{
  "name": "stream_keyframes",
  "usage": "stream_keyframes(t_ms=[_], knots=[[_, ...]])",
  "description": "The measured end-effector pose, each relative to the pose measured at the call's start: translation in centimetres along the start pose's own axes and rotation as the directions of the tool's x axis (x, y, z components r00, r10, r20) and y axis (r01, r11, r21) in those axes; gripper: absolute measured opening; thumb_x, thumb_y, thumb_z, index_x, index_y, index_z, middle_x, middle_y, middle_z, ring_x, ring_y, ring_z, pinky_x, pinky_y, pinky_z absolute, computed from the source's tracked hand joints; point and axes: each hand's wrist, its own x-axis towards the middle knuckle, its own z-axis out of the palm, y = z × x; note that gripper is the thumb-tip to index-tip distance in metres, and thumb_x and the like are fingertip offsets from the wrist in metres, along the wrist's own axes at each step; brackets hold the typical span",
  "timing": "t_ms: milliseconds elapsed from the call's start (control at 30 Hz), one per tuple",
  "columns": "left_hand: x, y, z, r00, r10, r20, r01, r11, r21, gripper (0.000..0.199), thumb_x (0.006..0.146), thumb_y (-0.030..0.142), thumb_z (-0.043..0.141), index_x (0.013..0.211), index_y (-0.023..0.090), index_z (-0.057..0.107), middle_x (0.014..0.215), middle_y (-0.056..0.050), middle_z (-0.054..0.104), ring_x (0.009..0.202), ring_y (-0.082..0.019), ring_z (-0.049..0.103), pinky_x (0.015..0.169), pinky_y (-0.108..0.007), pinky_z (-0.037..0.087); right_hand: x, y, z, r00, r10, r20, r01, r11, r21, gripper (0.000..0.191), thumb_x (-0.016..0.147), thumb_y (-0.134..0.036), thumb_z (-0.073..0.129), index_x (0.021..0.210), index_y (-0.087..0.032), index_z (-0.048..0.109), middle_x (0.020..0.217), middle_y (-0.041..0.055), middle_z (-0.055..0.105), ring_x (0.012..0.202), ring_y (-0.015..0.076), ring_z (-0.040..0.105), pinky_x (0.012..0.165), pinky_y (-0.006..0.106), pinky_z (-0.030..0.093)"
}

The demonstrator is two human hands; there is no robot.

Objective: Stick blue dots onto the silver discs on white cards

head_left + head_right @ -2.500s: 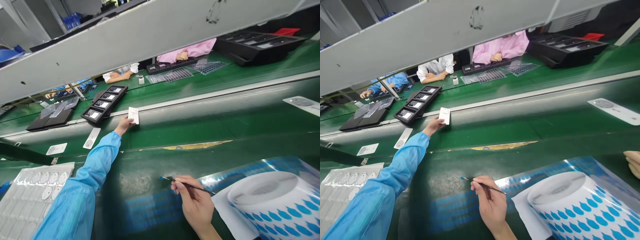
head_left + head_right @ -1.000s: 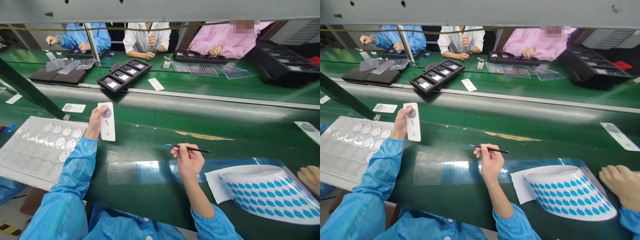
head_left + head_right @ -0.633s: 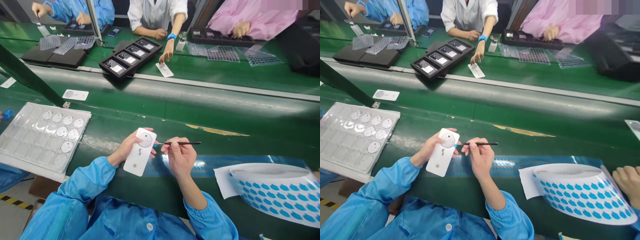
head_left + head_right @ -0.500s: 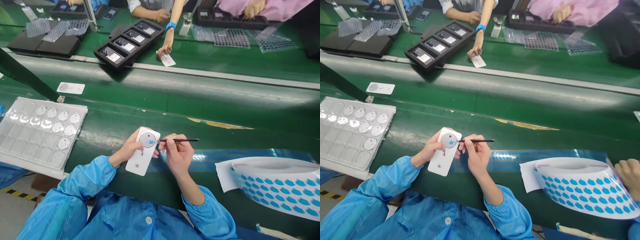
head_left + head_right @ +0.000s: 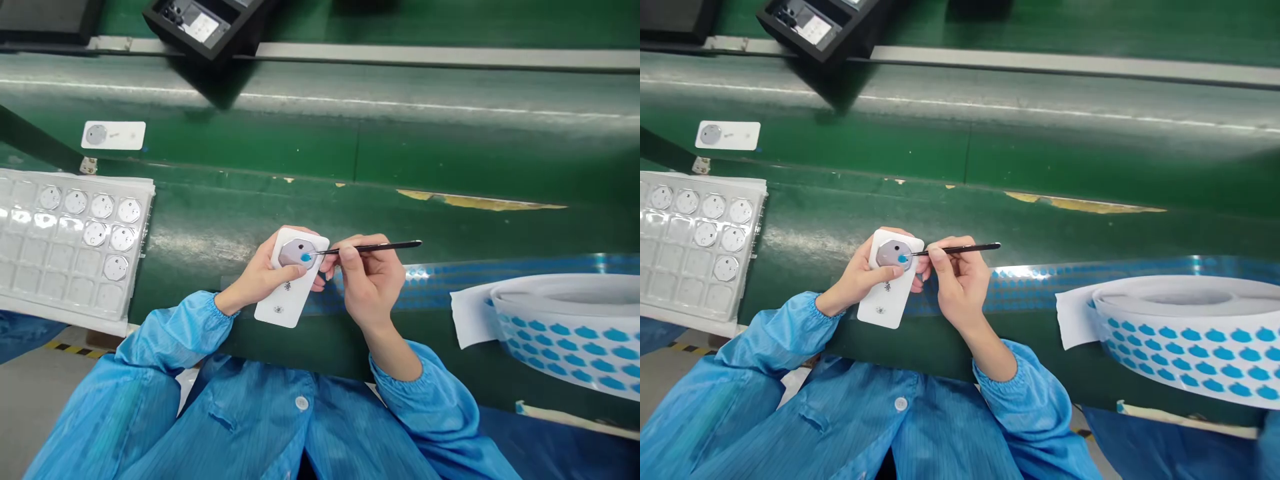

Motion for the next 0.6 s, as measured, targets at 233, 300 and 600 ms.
stream_keyframes(t_ms=[233, 300, 600], knots=[[0.04, 0.01, -0.12, 1.000, 0.018, 0.016, -0.018, 1.000, 0.004, 0.048, 0.085, 0.026, 0.085, 0.126, 0.022, 0.061, 0.106, -0.004, 0.076, 0.085, -0.026, 0.080, 0.076, -0.040, 0.071, 0.16, 0.00, -0.04, 0.999, -0.046, 0.011, 0.046, 0.999, 0.009, 0.011, 0.106, -0.031, 0.069, 0.100, -0.023, 0.065, 0.079, 0.0004, 0.071, 0.065, 0.0157, 0.070, 0.052, 0.025, 0.058], [0.07, 0.03, -0.11, 1.000, 0.015, 0.020, -0.015, 1.000, 0.018, 0.048, 0.086, 0.027, 0.085, 0.127, 0.022, 0.061, 0.106, -0.005, 0.075, 0.084, -0.026, 0.080, 0.076, -0.042, 0.071, 0.18, 0.00, -0.04, 0.998, -0.055, 0.011, 0.055, 0.998, -0.003, 0.011, 0.106, -0.031, 0.070, 0.100, -0.023, 0.065, 0.078, 0.0003, 0.070, 0.063, 0.0156, 0.069, 0.051, 0.025, 0.058], [0.05, -0.10, -0.13, 0.998, 0.043, 0.040, -0.045, 0.999, 0.031, 0.046, 0.087, 0.026, 0.083, 0.127, 0.022, 0.060, 0.108, -0.005, 0.075, 0.084, -0.027, 0.080, 0.077, -0.044, 0.071, 0.20, 0.03, -0.07, 0.998, -0.055, 0.000, 0.055, 0.998, -0.042, 0.018, 0.105, -0.039, 0.073, 0.098, -0.025, 0.064, 0.073, -0.0009, 0.066, 0.061, 0.0155, 0.068, 0.050, 0.026, 0.057]])
